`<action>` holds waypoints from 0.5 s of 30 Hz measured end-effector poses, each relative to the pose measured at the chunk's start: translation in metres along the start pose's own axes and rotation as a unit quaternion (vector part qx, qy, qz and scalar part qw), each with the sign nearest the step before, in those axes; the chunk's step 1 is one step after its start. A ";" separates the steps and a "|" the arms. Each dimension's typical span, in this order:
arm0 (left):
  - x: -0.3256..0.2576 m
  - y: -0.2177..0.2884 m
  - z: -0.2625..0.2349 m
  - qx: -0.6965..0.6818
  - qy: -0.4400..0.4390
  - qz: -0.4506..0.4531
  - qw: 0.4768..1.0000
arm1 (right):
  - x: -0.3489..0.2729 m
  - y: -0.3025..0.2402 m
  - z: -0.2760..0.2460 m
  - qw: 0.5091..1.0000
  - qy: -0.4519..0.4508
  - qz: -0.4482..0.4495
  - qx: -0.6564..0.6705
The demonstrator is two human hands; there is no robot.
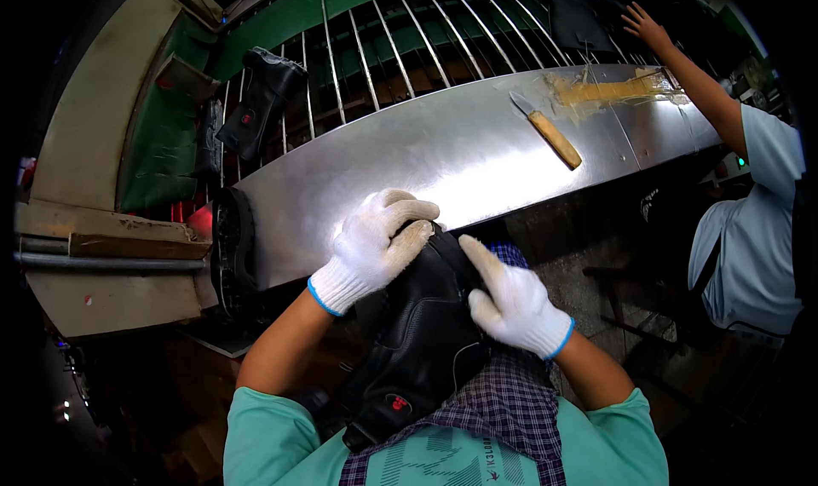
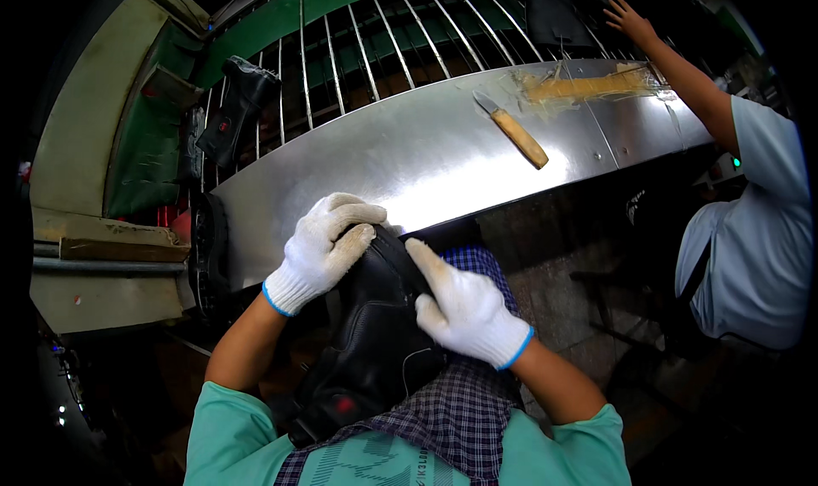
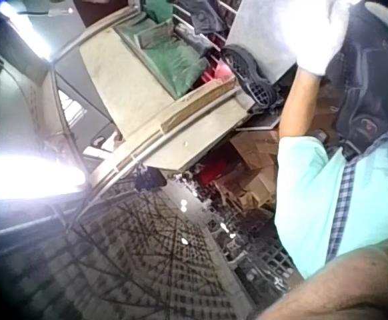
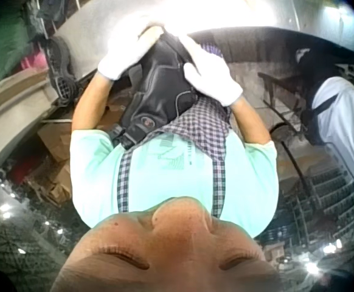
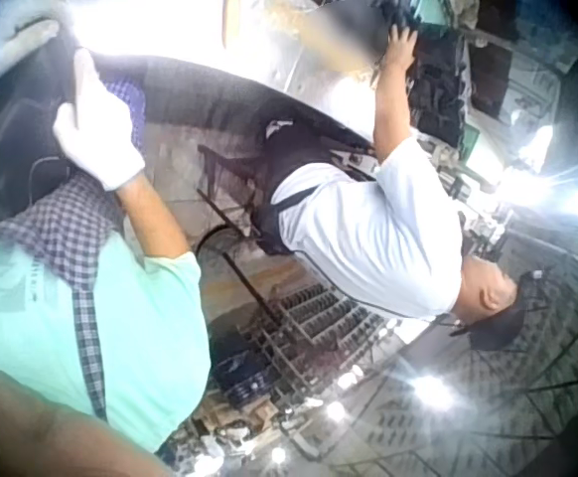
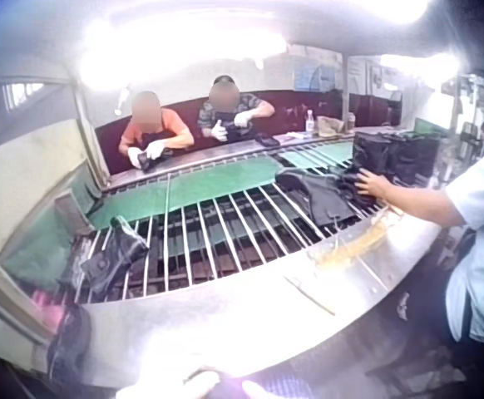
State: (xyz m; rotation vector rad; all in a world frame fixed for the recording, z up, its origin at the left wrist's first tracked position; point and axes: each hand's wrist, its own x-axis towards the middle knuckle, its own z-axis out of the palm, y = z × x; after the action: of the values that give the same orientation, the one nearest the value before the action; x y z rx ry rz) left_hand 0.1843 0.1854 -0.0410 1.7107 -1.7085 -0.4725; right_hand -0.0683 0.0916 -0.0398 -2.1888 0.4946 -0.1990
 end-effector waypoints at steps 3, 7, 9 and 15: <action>0.003 -0.002 -0.004 0.022 0.008 0.006 1.000 | 0.004 0.014 0.003 1.000 0.001 -0.014 0.002; -0.004 0.002 -0.009 0.012 -0.008 -0.010 1.000 | 0.000 -0.012 -0.002 0.999 -0.041 -0.002 -0.008; -0.005 0.000 -0.009 0.006 -0.008 -0.011 1.000 | -0.001 -0.017 -0.003 0.998 -0.065 0.020 -0.001; -0.007 -0.007 -0.008 0.008 -0.007 -0.001 1.000 | -0.010 -0.023 0.003 0.995 -0.091 0.022 -0.035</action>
State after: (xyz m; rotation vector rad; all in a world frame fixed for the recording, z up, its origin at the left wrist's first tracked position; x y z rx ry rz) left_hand 0.1945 0.1937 -0.0419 1.7250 -1.7250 -0.4740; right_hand -0.0700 0.1105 -0.0237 -2.2354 0.4531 0.0419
